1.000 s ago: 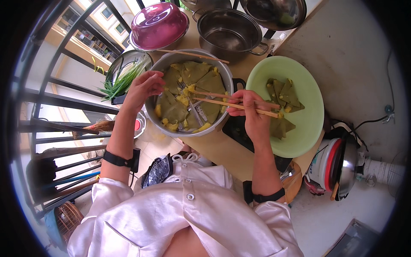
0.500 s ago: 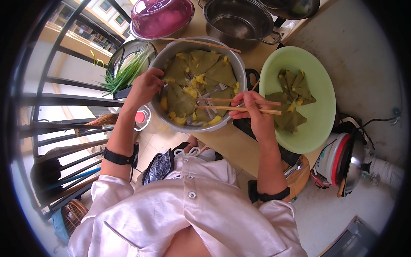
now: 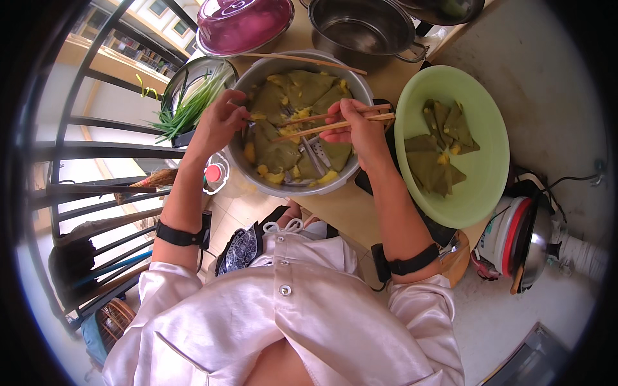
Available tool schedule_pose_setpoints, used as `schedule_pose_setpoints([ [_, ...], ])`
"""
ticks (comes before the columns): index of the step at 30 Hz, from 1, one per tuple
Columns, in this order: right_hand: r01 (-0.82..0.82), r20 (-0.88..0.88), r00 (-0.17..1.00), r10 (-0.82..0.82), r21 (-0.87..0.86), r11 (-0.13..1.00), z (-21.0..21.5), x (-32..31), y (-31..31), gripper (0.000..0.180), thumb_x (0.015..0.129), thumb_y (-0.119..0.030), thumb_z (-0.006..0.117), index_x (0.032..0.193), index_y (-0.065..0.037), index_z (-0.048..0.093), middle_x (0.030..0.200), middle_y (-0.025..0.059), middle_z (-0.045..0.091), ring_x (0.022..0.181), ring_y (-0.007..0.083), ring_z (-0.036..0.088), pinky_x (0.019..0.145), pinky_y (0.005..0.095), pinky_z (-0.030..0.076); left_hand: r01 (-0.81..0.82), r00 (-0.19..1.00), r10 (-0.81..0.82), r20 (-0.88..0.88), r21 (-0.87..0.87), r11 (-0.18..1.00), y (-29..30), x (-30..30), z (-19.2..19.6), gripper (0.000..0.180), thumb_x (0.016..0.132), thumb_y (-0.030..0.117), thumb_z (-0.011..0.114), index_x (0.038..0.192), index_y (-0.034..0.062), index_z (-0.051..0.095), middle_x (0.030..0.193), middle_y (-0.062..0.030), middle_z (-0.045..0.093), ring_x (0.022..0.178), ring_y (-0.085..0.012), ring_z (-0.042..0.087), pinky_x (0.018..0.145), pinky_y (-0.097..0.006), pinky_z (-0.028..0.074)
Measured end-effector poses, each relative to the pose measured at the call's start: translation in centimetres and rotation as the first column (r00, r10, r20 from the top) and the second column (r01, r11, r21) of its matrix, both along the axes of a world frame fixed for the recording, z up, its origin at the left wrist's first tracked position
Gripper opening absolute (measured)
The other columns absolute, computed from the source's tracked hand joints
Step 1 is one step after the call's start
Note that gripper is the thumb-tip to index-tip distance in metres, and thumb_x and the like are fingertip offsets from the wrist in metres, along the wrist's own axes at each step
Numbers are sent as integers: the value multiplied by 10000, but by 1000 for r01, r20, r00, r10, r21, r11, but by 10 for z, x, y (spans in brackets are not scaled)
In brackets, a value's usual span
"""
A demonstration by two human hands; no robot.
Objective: The person assembles zongzi by placing a yellow filling onto banana leaves, folding them into triangular packets, and arranging them in a green bowl. They use chopsticks and forks to handle the filling and leaves, and transfer finished packets from a pink bowl to the green bowl.
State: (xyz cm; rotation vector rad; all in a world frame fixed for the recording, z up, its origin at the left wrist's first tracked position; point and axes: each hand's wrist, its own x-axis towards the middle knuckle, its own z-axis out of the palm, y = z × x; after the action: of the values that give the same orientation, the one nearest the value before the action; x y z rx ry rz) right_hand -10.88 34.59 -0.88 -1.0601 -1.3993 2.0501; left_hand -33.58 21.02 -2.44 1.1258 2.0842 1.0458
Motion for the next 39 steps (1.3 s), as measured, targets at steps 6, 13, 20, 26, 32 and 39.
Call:
schedule_pose_setpoints([
  [6,-23,-17,1000,22,-68,997,-10,-14,13,330,892,-316,454,853,-5,556,758,123,605,613,195,630,533,234,525,-4,987,2,159,8,1000,-7,-4,10,248,870,129,479,1098,35,460,805,-59,592,699,-100,544,628,-224,441],
  [13,-21,5,1000,22,-112,993,-14,-19,25,346,889,-333,455,859,-4,554,763,125,604,639,208,632,550,235,526,-43,943,6,331,104,994,-7,-5,18,247,877,144,482,1096,31,469,804,-59,595,694,-92,554,628,-213,450],
  [20,-25,-35,999,18,-224,974,-30,-32,29,372,883,-359,460,849,2,543,772,123,594,667,226,635,560,255,534,-39,930,-11,369,128,991,0,-2,21,249,880,155,485,1096,31,474,808,-60,601,691,-96,566,626,-209,458],
  [26,24,-2,1000,-25,-189,982,-34,-30,29,387,879,-371,465,842,5,549,763,127,602,651,229,637,549,261,534,-61,914,-10,405,161,985,0,-3,23,236,871,144,503,1067,18,471,762,-54,587,651,-99,542,601,-224,448],
  [32,-39,-28,999,35,-155,987,-27,-23,32,385,882,-371,459,825,-4,561,748,122,615,633,219,636,547,263,529,-64,918,2,396,144,988,-4,-6,21,248,866,146,508,1076,19,474,779,-56,590,678,-100,545,607,-224,447],
  [39,-143,-42,989,139,-115,983,-21,-17,35,372,893,-371,431,843,-28,566,761,115,618,625,186,626,553,237,506,38,960,-47,277,38,999,-8,-7,16,285,878,172,496,1130,44,465,851,-61,598,744,-94,543,671,-226,441],
])
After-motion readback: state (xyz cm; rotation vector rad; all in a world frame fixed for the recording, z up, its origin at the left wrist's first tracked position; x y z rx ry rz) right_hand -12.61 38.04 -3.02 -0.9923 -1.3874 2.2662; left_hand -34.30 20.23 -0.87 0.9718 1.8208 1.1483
